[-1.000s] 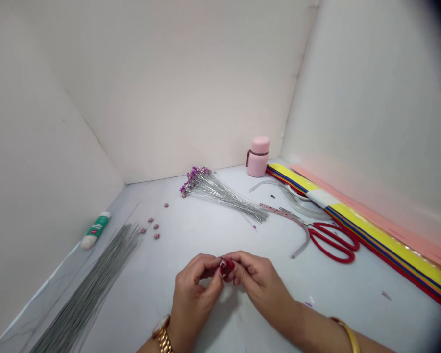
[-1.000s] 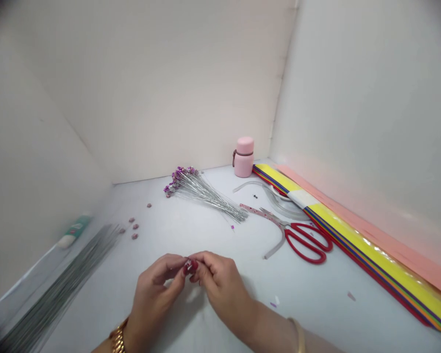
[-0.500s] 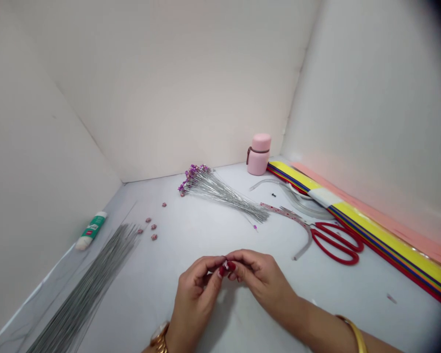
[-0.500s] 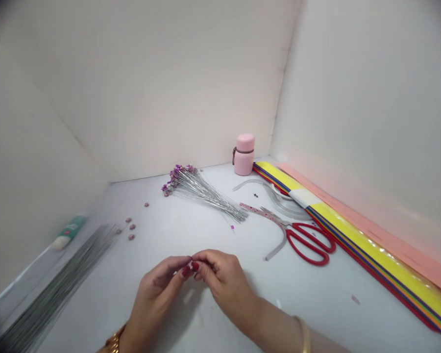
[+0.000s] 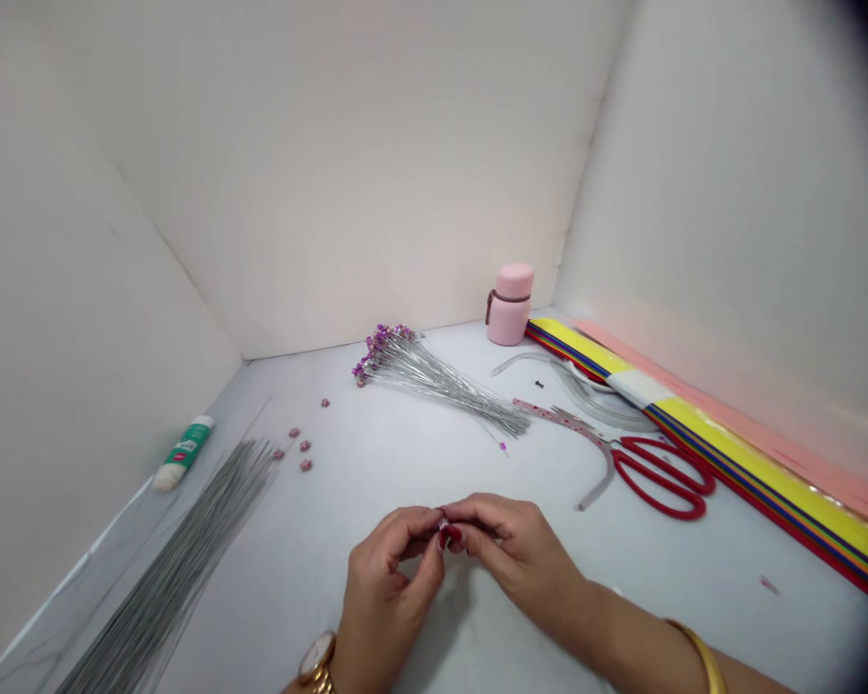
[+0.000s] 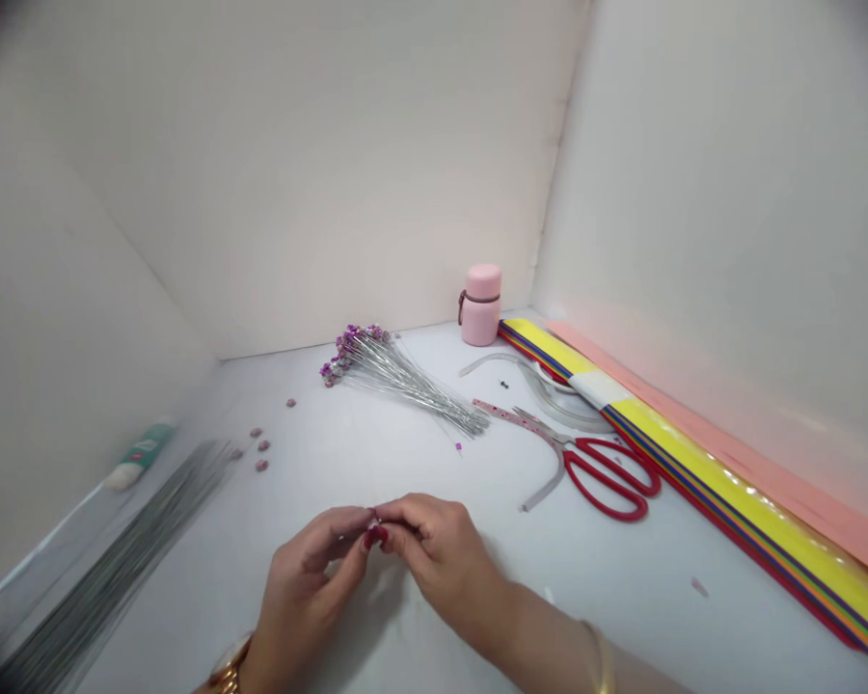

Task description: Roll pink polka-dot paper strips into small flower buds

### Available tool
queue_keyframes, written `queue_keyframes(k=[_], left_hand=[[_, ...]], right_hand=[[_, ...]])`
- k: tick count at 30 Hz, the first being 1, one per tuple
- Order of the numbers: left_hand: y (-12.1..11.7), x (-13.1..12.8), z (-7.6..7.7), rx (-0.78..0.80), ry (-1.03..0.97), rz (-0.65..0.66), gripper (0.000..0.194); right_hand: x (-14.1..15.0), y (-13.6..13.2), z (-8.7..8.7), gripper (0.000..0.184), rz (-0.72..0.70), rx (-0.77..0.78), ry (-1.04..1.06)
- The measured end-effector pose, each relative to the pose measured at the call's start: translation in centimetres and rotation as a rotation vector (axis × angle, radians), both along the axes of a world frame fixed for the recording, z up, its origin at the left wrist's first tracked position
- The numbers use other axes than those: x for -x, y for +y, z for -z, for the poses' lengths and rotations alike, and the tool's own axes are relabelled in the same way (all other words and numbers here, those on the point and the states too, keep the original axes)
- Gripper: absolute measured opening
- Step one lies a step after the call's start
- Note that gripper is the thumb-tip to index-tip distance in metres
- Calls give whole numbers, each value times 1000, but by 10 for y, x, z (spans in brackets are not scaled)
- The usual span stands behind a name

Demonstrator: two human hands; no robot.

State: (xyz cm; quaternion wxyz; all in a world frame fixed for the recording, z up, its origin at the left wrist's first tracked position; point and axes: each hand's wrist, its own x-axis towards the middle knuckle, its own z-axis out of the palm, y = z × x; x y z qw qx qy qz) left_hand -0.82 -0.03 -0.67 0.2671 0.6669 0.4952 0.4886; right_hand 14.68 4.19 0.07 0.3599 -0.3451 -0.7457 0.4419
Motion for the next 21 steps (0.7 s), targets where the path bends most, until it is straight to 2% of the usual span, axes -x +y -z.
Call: queue_keyframes(k=[9, 11, 16, 21], left_hand=[[1, -3, -3, -163, 122, -57, 18], [0, -3, -2, -136, 115, -69, 17], [-1, -3, -2, 30, -21, -104, 16], [2, -1, -4, 7, -9, -51, 17]], right_hand=[[7, -9, 4, 18, 96, -219, -77], [9, -10, 4, 18, 129, -248, -72], [8, -9, 0, 18, 129, -207, -21], [4, -7, 1, 21, 94, -180, 16]])
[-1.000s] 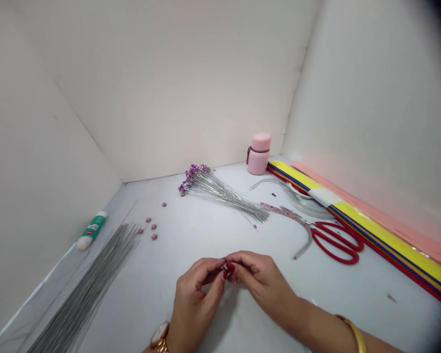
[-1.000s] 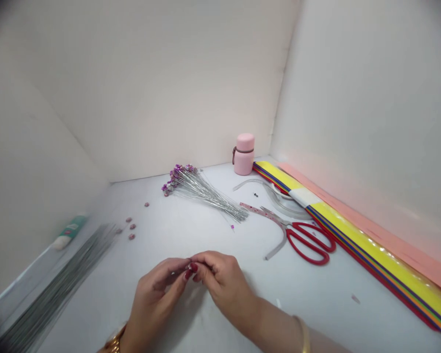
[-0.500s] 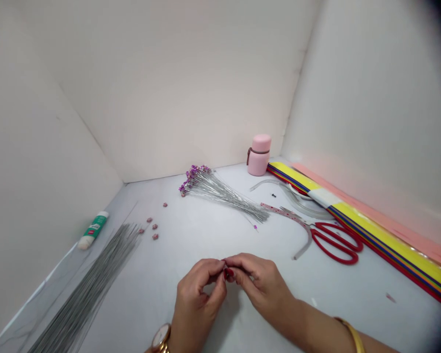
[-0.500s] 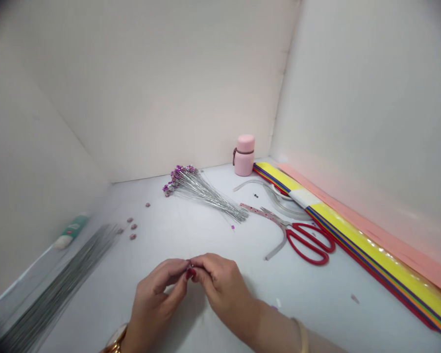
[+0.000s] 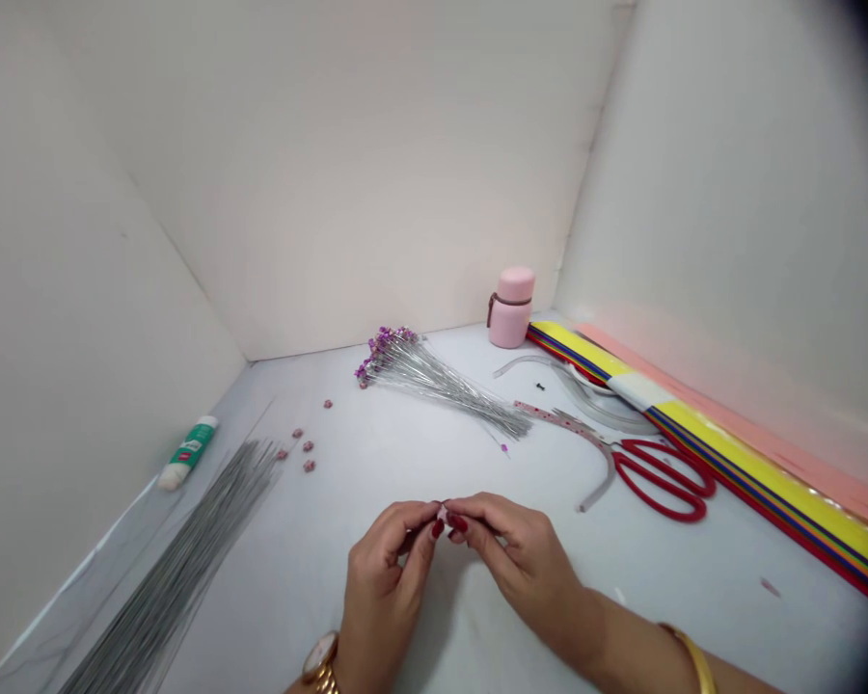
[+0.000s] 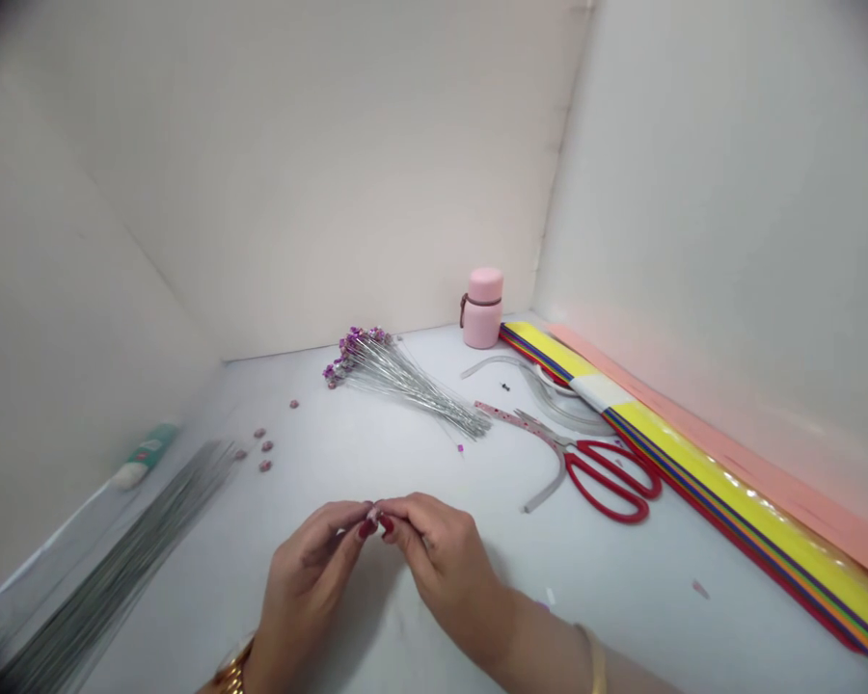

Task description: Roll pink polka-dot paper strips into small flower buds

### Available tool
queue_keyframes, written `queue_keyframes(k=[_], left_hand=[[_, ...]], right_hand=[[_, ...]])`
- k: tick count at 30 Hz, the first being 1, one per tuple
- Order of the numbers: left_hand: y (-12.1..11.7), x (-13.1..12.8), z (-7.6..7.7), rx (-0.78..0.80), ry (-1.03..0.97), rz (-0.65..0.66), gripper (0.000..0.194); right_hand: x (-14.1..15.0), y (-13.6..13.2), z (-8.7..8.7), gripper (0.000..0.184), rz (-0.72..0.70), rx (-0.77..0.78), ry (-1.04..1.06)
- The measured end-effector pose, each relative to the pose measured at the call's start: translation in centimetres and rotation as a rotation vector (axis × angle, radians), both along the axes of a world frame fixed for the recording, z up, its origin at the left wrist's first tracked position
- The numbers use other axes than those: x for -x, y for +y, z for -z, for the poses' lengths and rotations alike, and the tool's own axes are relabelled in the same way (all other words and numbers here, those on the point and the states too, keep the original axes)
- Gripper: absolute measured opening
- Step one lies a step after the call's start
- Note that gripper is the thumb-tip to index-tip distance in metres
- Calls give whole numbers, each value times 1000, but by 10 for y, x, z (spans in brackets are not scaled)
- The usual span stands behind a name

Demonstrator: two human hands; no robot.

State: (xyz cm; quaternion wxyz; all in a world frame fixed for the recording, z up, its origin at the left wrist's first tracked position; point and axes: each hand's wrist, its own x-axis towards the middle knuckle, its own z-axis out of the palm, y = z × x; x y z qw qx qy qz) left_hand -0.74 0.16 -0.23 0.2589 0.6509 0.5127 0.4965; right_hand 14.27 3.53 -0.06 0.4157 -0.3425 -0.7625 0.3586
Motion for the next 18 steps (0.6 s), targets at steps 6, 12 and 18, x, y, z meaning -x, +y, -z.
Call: queue_keyframes(k=[6, 12, 18], left_hand=[[3, 2, 3, -6, -48, 40, 17], [2, 2, 7, 117, -76, 5, 15], [1, 2, 4, 67, 56, 2, 16]], right_hand=[[-2, 4, 4, 20, -12, 15, -28], [-3, 4, 1, 17, 14, 80, -61], [-3, 5, -1, 16, 26, 36, -104]])
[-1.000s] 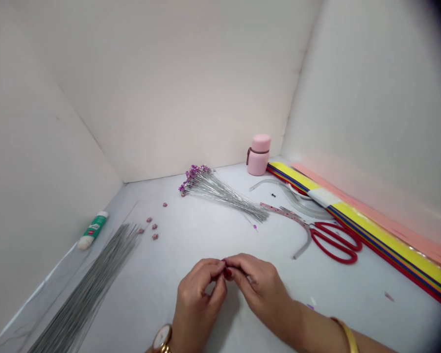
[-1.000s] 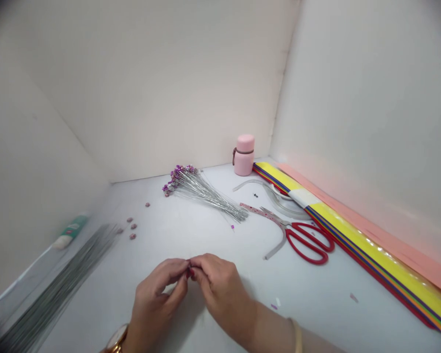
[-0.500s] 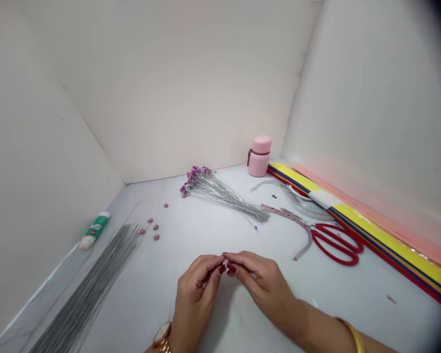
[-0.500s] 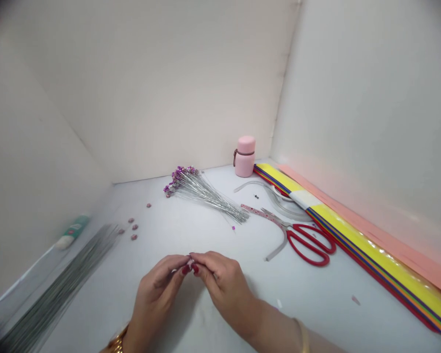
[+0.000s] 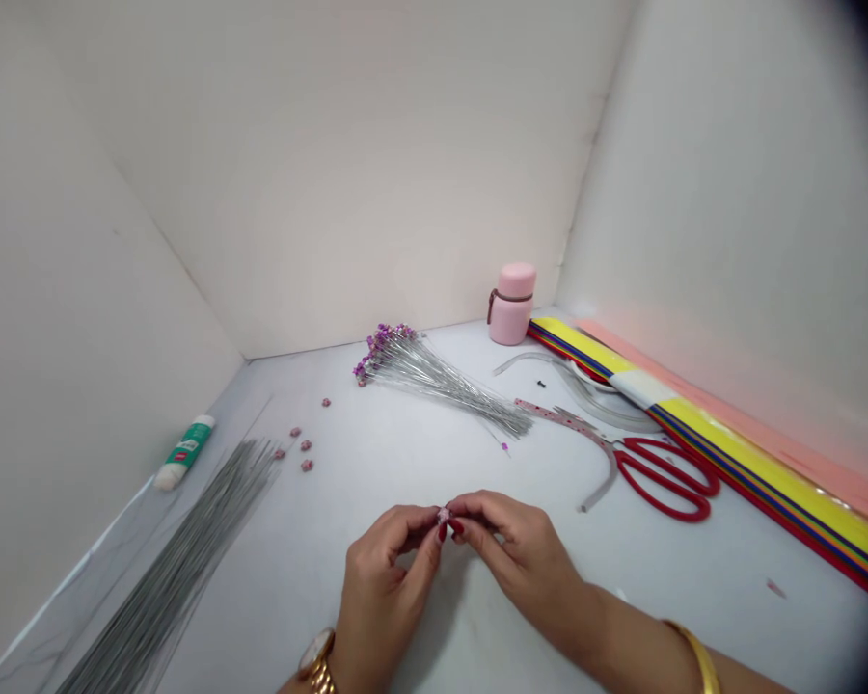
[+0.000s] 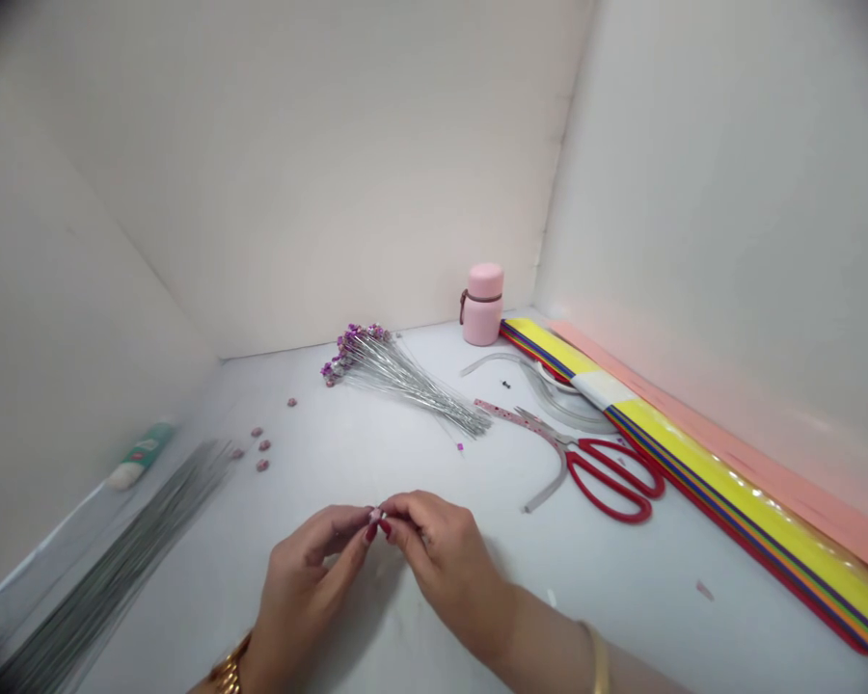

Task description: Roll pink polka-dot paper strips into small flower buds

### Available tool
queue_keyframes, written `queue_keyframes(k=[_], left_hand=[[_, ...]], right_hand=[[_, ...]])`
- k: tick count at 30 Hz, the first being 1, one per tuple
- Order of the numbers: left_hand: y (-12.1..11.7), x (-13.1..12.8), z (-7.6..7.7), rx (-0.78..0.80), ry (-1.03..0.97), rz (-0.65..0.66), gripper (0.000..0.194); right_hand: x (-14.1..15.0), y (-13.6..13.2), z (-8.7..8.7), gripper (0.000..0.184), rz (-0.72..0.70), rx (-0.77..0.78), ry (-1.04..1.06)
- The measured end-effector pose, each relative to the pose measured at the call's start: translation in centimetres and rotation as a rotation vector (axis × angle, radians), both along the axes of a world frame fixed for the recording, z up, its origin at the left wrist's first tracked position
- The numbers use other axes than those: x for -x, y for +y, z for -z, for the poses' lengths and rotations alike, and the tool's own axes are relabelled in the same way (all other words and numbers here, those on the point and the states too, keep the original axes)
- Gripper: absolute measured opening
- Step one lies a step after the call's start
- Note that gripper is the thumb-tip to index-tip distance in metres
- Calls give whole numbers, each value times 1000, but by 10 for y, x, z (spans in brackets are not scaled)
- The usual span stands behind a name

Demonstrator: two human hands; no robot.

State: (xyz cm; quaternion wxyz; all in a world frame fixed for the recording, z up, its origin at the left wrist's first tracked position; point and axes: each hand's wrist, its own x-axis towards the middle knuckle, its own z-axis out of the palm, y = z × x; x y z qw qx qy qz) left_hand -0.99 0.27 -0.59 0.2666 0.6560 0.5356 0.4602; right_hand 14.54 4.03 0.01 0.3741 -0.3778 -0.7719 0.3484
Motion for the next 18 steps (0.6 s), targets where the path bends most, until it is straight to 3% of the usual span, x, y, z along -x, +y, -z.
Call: queue_keyframes(k=[10, 18], left_hand=[[0, 2, -2, -129, 177, 2, 12], [-2, 2, -3, -216, 328, -53, 8]], right_hand=[[2, -2, 4, 22, -50, -211, -155], [6, -6, 10, 21, -53, -288, -188]])
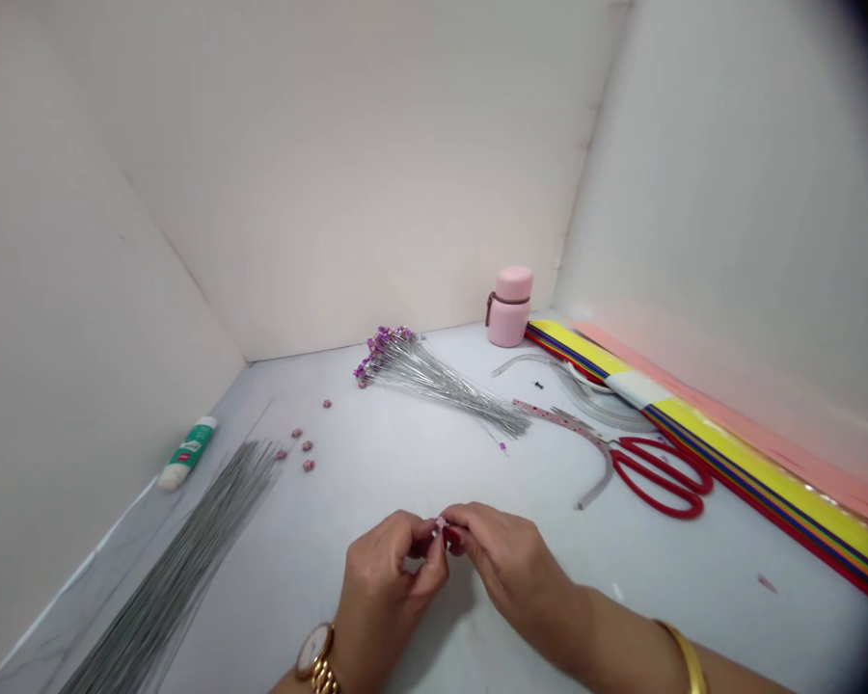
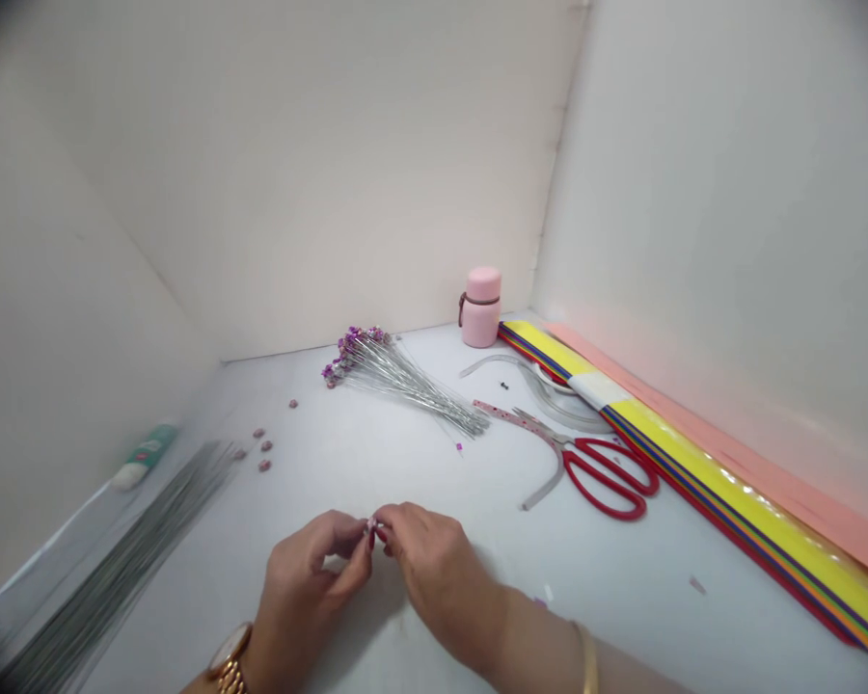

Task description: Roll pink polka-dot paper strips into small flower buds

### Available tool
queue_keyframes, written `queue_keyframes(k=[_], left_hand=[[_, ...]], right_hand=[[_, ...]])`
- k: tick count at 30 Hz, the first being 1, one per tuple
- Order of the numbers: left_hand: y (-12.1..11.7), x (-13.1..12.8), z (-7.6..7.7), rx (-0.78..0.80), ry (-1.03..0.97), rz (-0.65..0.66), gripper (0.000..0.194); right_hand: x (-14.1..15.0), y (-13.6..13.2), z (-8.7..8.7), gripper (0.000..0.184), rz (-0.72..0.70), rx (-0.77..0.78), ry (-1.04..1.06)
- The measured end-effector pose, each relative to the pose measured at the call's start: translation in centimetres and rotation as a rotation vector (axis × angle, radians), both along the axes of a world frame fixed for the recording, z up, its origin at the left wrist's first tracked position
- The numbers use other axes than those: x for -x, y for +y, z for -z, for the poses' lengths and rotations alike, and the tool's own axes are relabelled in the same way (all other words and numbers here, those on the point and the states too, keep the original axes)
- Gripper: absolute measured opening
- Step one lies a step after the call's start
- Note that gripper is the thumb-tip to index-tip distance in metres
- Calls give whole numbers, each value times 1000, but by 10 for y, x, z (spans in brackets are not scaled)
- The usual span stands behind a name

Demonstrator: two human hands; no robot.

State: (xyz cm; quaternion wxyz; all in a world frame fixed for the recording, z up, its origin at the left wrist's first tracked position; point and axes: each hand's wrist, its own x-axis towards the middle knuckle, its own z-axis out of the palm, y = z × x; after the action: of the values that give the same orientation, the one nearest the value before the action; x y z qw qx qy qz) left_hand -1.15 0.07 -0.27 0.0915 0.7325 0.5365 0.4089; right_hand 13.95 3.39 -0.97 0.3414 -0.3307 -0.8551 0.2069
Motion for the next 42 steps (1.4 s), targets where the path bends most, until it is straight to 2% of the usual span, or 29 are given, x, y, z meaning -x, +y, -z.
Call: queue_keyframes(k=[3, 9, 13, 19, 27, 31, 34, 37, 42], left_hand=[[0, 0, 0, 39, -45, -8, 7], [1, 0, -2, 212, -337, 86, 10], [4, 0, 1, 239, -373, 103, 15], [2, 0, 2, 209, -329, 34, 16], [2, -1, 0, 102, -238, 80, 12], [3, 0, -3, 116, -190, 99, 9], [5, 0, -4, 205, -260, 117, 9], [6, 0, -3, 299, -411, 109, 8], [6, 1, 1, 314, -479, 128, 11]], right_hand=[[1, -2, -1, 22, 18, 28, 27], [-1, -2, -10, 22, -4, 230, 196], [-3, 1, -9, 22, -5, 285, 241], [-4, 4, -8, 19, 44, 252, 221], [-5, 3, -5, 21, -2, 173, 185], [-8, 2, -2, 24, -52, 83, 106], [-8, 3, -4, 23, -44, 82, 86], [-8, 5, -7, 21, -22, 179, 156], [-7, 7, -8, 24, -43, 244, 189]])
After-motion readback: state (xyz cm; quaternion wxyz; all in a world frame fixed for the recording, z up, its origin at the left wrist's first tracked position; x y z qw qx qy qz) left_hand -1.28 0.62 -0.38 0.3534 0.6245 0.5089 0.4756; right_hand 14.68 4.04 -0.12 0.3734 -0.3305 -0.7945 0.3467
